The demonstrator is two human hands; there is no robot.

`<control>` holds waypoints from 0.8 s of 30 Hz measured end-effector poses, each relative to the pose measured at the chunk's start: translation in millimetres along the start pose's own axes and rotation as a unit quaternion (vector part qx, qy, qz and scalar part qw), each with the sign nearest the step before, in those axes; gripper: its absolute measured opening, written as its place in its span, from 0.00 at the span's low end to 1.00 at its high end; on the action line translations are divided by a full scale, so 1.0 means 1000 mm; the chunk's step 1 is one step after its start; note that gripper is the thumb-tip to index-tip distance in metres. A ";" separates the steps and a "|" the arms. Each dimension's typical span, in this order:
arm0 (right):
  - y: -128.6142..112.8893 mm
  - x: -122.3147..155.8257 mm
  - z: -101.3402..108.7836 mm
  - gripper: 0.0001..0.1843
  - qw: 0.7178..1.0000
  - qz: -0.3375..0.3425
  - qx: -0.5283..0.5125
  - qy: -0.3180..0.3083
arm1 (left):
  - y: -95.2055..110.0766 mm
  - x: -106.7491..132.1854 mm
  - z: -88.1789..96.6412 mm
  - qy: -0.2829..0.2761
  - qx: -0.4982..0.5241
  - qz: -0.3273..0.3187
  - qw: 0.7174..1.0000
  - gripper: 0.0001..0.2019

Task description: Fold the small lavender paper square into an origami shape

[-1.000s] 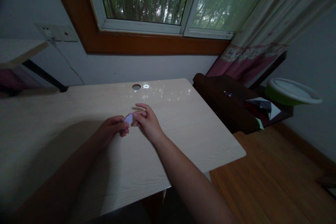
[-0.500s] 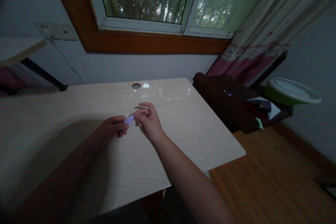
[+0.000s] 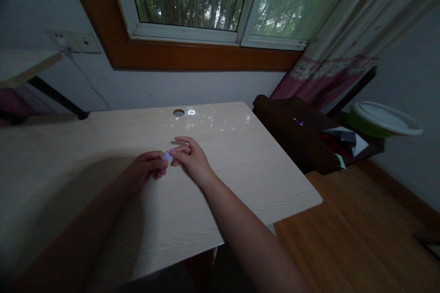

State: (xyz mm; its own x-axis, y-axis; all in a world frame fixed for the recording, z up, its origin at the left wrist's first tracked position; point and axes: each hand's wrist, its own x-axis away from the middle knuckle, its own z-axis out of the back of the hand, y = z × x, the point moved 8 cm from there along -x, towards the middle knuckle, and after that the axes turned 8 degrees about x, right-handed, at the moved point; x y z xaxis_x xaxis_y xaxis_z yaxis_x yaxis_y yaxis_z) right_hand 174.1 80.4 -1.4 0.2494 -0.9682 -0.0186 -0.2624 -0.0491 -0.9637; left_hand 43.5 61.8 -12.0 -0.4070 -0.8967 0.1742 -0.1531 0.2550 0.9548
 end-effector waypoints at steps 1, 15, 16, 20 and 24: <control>0.000 0.000 0.000 0.26 1.000 0.002 0.007 0.002 | 0.000 0.000 0.000 -0.002 -0.003 0.000 1.000 0.10; -0.009 0.000 0.008 0.18 0.994 0.052 0.079 0.053 | 0.017 0.005 0.019 0.142 0.034 -0.122 0.982 0.11; -0.009 0.001 0.006 0.16 0.994 0.047 0.094 0.042 | 0.019 0.006 0.022 0.153 0.036 -0.131 0.979 0.10; -0.009 0.003 0.006 0.12 0.990 0.039 0.133 0.037 | 0.021 0.006 0.024 0.158 0.042 -0.148 0.975 0.10; -0.008 0.003 0.006 0.12 0.990 0.042 0.127 0.034 | 0.017 0.002 0.015 0.119 0.016 -0.116 0.986 0.11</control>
State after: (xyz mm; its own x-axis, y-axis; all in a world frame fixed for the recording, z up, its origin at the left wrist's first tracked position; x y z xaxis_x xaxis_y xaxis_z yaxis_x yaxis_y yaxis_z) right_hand 182.5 79.8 4.4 0.1703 -0.9811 -0.0918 -0.0341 0.0872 -0.9956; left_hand 26.9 70.0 0.4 -0.1359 -0.9907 0.0069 -0.2470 0.0406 0.9682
